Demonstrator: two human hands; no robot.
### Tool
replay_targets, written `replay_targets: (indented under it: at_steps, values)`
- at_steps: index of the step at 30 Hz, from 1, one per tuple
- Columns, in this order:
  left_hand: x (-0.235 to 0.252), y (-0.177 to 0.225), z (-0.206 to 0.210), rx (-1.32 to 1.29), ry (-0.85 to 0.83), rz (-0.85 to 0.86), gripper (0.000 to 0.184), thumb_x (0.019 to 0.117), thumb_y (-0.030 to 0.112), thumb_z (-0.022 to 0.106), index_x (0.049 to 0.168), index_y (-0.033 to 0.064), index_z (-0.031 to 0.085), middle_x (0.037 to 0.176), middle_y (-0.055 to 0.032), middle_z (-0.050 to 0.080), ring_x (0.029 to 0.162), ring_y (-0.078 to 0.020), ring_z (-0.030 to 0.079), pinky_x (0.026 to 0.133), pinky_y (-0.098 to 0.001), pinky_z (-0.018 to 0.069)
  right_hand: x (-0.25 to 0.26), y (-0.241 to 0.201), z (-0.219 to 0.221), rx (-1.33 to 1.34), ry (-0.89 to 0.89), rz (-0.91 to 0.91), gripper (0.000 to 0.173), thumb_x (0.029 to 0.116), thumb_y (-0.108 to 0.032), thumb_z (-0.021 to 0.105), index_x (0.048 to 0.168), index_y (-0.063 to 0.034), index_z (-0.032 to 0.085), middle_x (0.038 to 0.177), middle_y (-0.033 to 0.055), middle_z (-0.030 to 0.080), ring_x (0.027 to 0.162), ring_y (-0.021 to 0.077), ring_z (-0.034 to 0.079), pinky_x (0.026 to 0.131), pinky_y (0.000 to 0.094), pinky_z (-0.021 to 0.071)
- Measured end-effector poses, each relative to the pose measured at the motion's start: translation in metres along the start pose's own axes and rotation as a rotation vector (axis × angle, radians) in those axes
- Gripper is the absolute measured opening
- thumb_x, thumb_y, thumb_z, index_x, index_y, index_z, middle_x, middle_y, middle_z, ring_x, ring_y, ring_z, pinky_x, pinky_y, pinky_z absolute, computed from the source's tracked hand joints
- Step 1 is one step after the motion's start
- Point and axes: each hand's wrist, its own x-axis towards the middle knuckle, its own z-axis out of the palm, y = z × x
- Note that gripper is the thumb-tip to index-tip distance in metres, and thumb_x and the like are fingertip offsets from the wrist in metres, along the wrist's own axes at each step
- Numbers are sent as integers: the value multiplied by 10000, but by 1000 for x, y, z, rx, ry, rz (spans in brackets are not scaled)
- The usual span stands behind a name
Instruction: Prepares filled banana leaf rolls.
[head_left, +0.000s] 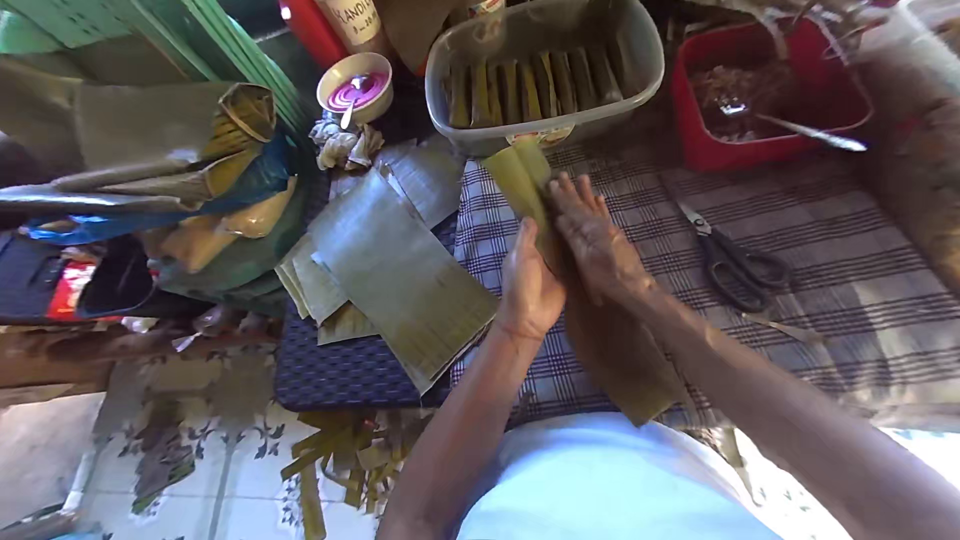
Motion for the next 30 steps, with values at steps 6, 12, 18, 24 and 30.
replay_targets:
  at_steps: [6,12,18,24,30]
  values:
    - [-7,6,-8,-120,-38,-39,469,1107,468,217,1094,231,622,958,65,706,889,-25,690,760,-212,575,-19,-46,16,175,23,-65,475,1104,-188,363,1535,-10,455,1638,121,379,1562,255,247,1289,445,152]
    - [-5,-2,-39,-219,-108,-8,430,1102,452,263,1252,211,587,1186,-13,689,1143,-163,659,975,-409,551,-4,-6,7,114,-36,112,481,1127,-208,336,1554,-3,417,1642,130,365,1545,321,284,1265,483,211]
    - [5,-8,-52,-327,-93,-98,458,1105,439,220,1278,230,590,1229,1,683,1160,-151,655,954,-343,549,-36,-43,16,252,-200,8,458,1116,-231,356,1538,-118,493,1604,31,451,1519,173,348,1257,388,261]
    - [-2,-17,-46,-63,133,-43,384,1111,384,313,1371,185,516,1257,-47,650,1172,-194,636,1001,-431,531,-15,3,-39,574,-146,466,311,1092,-182,471,1332,-63,630,1108,-1,711,914,-1,668,829,210,572]
    - [-10,-35,-31,-71,151,-148,399,1123,366,274,1301,141,551,1155,-45,684,1079,-169,669,934,-383,557,-49,-16,-18,398,-163,337,470,1108,-154,378,1574,-113,422,1582,37,472,1415,100,468,1168,315,381]
